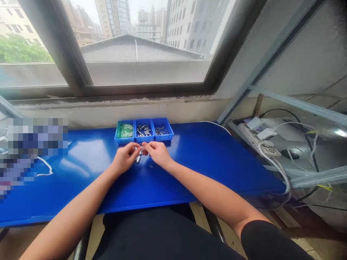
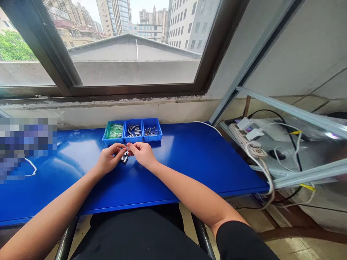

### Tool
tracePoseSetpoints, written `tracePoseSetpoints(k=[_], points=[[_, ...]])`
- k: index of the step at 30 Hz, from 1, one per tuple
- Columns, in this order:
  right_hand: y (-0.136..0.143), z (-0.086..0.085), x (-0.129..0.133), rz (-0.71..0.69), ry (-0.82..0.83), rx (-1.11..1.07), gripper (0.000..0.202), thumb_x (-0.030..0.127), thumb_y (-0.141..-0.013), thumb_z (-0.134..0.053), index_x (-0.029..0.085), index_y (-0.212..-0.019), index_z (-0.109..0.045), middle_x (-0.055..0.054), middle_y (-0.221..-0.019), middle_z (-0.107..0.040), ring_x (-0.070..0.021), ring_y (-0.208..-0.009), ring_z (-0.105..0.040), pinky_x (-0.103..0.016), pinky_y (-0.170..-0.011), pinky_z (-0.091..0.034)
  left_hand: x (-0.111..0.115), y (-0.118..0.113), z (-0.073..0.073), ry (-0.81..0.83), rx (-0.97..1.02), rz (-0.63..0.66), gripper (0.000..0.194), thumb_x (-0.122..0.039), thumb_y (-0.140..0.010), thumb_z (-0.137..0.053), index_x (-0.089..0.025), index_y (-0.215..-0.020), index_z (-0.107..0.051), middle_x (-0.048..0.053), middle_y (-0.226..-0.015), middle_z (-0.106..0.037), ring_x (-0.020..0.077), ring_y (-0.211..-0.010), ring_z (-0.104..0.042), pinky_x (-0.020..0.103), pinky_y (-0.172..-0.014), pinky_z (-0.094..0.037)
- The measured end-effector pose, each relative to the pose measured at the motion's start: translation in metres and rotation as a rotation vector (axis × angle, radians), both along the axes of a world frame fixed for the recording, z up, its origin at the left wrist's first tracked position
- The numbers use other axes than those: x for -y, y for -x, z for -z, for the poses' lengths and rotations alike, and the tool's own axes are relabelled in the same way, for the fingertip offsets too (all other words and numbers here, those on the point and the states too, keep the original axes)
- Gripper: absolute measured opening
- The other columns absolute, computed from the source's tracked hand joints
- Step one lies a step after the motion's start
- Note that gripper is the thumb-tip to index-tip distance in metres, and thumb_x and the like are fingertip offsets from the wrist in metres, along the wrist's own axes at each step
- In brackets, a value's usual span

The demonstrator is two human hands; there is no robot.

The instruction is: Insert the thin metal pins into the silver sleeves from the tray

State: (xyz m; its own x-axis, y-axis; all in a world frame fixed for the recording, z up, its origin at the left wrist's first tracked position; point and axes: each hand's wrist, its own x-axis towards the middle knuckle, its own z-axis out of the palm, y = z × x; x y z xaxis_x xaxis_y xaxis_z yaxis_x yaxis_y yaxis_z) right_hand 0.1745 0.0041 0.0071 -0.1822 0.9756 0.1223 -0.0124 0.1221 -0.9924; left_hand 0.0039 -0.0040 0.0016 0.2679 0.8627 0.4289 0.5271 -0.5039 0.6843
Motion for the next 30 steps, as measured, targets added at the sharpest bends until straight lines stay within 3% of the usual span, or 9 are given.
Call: tracePoseSetpoints(k=[5, 10, 14, 30], points=[[0.0011, 0.0031, -0.0014, -0.029, 0.017, 0.011, 0.050, 0.064, -0.076, -0.058, 0.017, -0.060, -0.065, -0.005, -0.061, -0.066, -0.0149, -0.057, -0.060, -0.028, -0.058, -0.049, -0.0003, -0.0003, 0.0002, -0.010, -0.010, -0.018, 0.026, -0.041, -0.091, -0.049, -0.017, -0.089, -0.059, -0.004, -0.055, -0.051, 0.0083, -0.047, -0.041, 0.020, -0.049, -0.034], [0.0019, 0.0080, -0.0022, -0.002, -0.065, -0.054, 0.033, 0.049, -0.071, -0.070, 0.018, -0.081, -0.067, -0.003, -0.074, -0.069, -0.0136, -0.064, -0.061, -0.028, -0.063, -0.050, -0.0033, 0.0020, 0.0015, -0.024, -0.041, -0.080, 0.027, -0.040, -0.092, -0.047, -0.017, -0.086, -0.061, -0.002, -0.063, -0.060, 0.0091, -0.053, -0.048, 0.020, -0.052, -0.038], [0.0011, 0.0102, -0.0019, -0.003, -0.111, -0.006, 0.029, 0.044, -0.075, -0.068, 0.017, -0.083, -0.067, -0.005, -0.080, -0.070, -0.0150, -0.070, -0.063, -0.030, -0.068, -0.050, -0.0039, 0.0031, 0.0015, -0.014, -0.052, -0.101, 0.030, -0.041, -0.092, -0.046, -0.016, -0.083, -0.062, -0.002, -0.062, -0.059, 0.0097, -0.054, -0.049, 0.020, -0.053, -0.038], [-0.0017, 0.0038, -0.0010, 0.005, -0.011, 0.106, 0.056, 0.067, -0.079, -0.053, 0.016, -0.058, -0.063, -0.003, -0.053, -0.062, -0.0132, -0.050, -0.057, -0.026, -0.057, -0.044, -0.0018, 0.0030, 0.0019, 0.043, -0.046, 0.034, 0.029, -0.041, -0.092, -0.047, -0.016, -0.085, -0.059, -0.002, -0.060, -0.055, 0.0084, -0.051, -0.044, 0.020, -0.051, -0.036]])
